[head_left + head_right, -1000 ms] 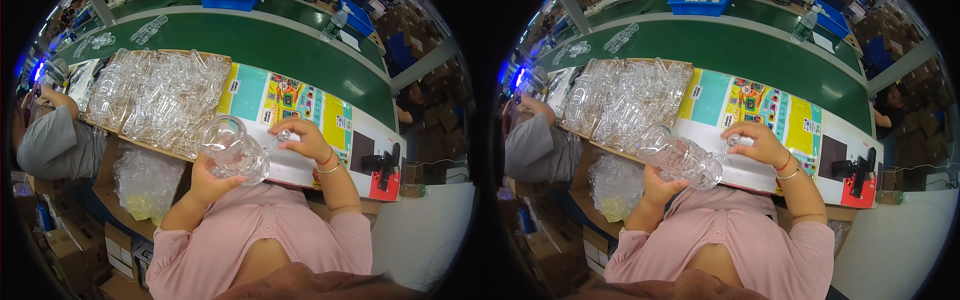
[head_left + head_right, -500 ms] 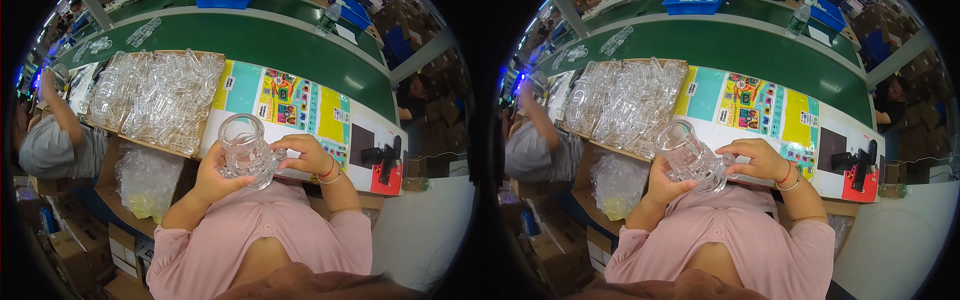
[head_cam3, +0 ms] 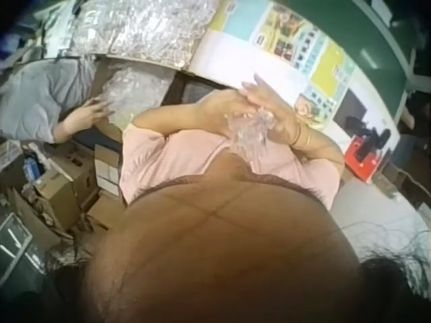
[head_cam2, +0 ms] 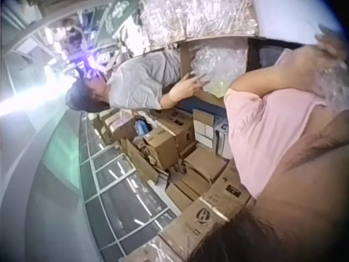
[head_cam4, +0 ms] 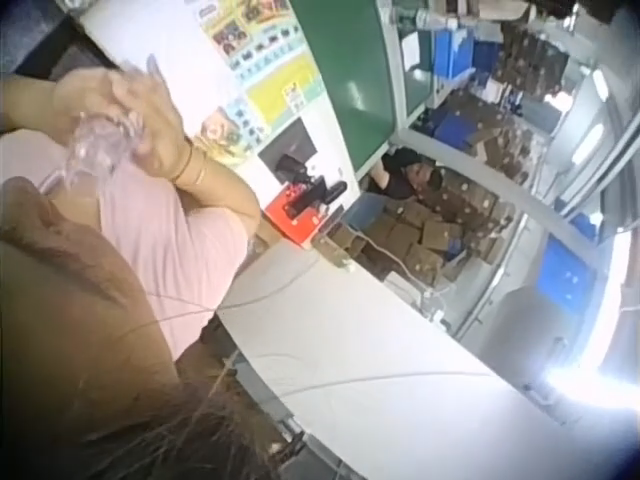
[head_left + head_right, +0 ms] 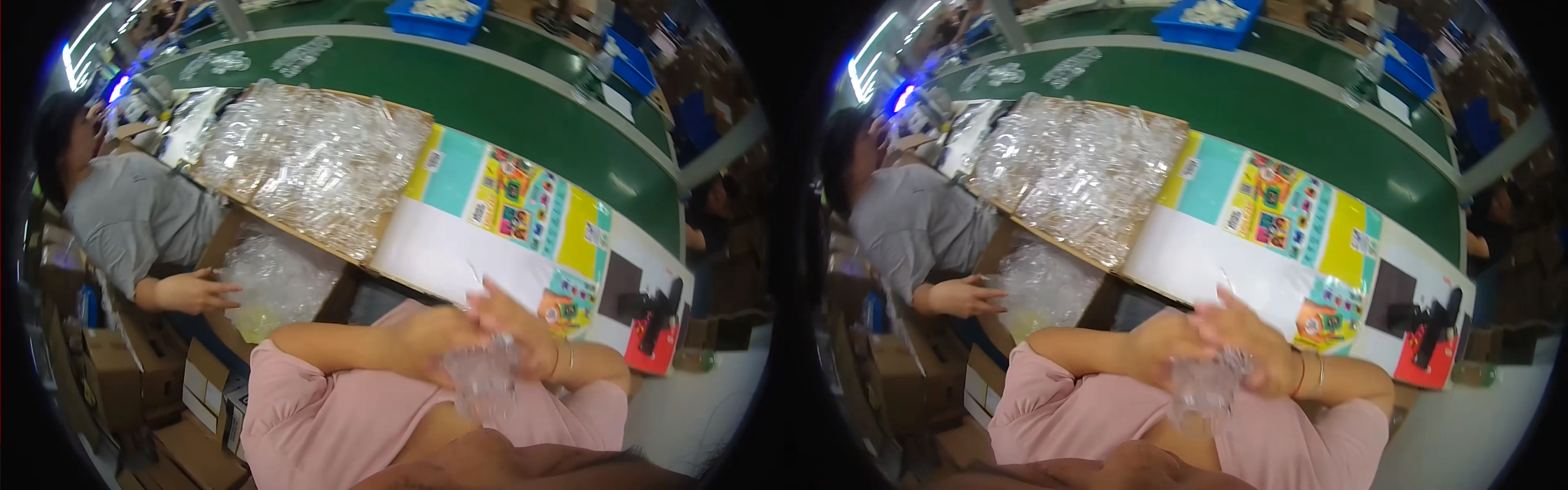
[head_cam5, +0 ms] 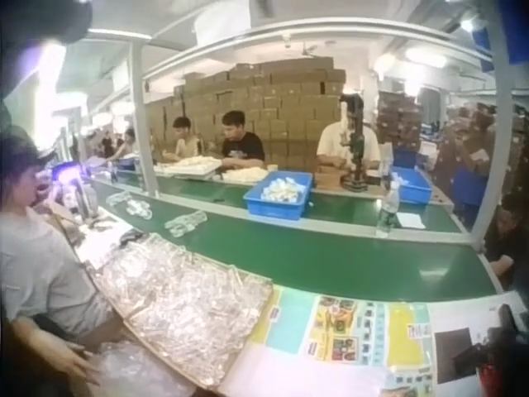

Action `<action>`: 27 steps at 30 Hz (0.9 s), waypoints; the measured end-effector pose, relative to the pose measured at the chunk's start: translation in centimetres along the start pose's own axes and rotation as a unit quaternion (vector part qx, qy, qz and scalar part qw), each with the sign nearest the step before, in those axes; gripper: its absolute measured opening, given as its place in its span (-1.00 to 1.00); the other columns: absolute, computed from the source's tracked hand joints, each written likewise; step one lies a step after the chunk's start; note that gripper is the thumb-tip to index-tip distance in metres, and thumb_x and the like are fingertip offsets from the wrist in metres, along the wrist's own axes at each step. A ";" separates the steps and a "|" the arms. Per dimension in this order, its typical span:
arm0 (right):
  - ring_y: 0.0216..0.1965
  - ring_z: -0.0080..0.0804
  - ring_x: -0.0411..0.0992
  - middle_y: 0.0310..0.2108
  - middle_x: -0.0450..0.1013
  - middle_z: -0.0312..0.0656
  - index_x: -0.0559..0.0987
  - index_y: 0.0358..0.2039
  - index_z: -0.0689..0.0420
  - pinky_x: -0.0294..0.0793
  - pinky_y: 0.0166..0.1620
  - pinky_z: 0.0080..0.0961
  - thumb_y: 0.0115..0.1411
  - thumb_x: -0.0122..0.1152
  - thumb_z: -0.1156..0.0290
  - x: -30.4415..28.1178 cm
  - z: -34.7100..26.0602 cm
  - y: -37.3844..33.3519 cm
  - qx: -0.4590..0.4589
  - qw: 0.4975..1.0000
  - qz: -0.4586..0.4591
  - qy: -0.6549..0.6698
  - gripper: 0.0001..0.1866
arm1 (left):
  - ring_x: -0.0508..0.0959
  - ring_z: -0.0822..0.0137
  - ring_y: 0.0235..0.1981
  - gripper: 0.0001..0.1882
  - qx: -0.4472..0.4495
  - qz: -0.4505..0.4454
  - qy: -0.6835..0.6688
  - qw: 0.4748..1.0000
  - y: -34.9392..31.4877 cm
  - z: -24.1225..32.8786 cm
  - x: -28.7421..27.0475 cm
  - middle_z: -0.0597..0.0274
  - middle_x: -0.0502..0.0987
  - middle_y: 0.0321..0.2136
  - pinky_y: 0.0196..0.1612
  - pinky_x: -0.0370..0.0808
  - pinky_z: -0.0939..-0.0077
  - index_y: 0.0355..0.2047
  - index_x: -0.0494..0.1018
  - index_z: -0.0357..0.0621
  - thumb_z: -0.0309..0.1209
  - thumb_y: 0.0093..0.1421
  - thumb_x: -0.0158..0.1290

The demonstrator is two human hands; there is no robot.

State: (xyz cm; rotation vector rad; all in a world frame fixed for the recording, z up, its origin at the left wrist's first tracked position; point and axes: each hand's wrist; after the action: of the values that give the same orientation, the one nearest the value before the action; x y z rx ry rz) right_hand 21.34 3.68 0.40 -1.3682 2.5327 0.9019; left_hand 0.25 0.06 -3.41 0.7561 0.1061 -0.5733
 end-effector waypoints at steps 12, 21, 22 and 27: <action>-0.02 -0.08 0.31 -0.11 0.36 0.05 0.36 -0.09 0.28 0.19 0.09 -0.38 0.26 -0.52 0.01 -0.6 1.7 0.4 0.290 0.932 0.192 0.099 -0.38 | 0.41 0.33 -0.15 -0.34 -0.339 0.097 -0.145 0.924 2.0 0.2 0.3 0.13 0.39 -0.20 -0.11 0.36 0.44 -0.08 0.24 -0.22 -0.36 -0.19 0.29; -0.05 -0.22 0.34 -0.27 0.46 -0.22 0.49 -0.33 0.12 -0.20 0.21 0.09 -0.18 0.10 0.52 -4.9 2.4 0.8 0.034 0.927 0.163 -0.337 -0.71 | 0.45 0.16 -0.15 -0.35 -0.110 0.181 0.092 0.973 4.5 -2.9 -1.1 0.06 0.42 -0.18 -0.04 0.36 0.27 -0.11 0.26 -0.25 -0.46 -0.24 0.28; -0.05 -0.22 0.34 -0.27 0.46 -0.22 0.49 -0.33 0.12 -0.20 0.21 0.09 -0.18 0.10 0.52 -4.7 2.5 0.5 0.036 0.925 0.168 -0.338 -0.71 | 0.46 0.11 -0.16 -0.35 0.032 0.165 0.186 0.968 5.0 -3.0 -1.3 0.03 0.43 -0.18 -0.05 0.37 0.21 -0.12 0.27 -0.24 -0.45 -0.26 0.29; -0.05 -0.28 0.34 -0.24 0.45 -0.20 0.47 -0.26 0.12 -0.14 0.20 0.05 -0.13 0.18 0.41 -4.7 4.9 -1.3 -0.050 0.923 0.139 -0.356 -0.66 | 0.45 0.03 -0.15 -0.51 0.149 0.061 0.284 0.945 4.4 -3.9 -1.4 -0.04 0.43 -0.18 -0.02 0.34 0.14 -0.15 0.29 -0.16 -0.46 -0.13 0.17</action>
State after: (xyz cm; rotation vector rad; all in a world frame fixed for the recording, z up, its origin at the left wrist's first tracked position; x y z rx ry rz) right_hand 24.32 9.22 -2.38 -0.5281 2.1293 1.2983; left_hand 1.81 5.87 -3.15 1.2023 0.5123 -0.2395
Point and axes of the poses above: each hand's wrist, its own y-axis towards the middle knuckle, its own x-axis out of the palm, z = x × y
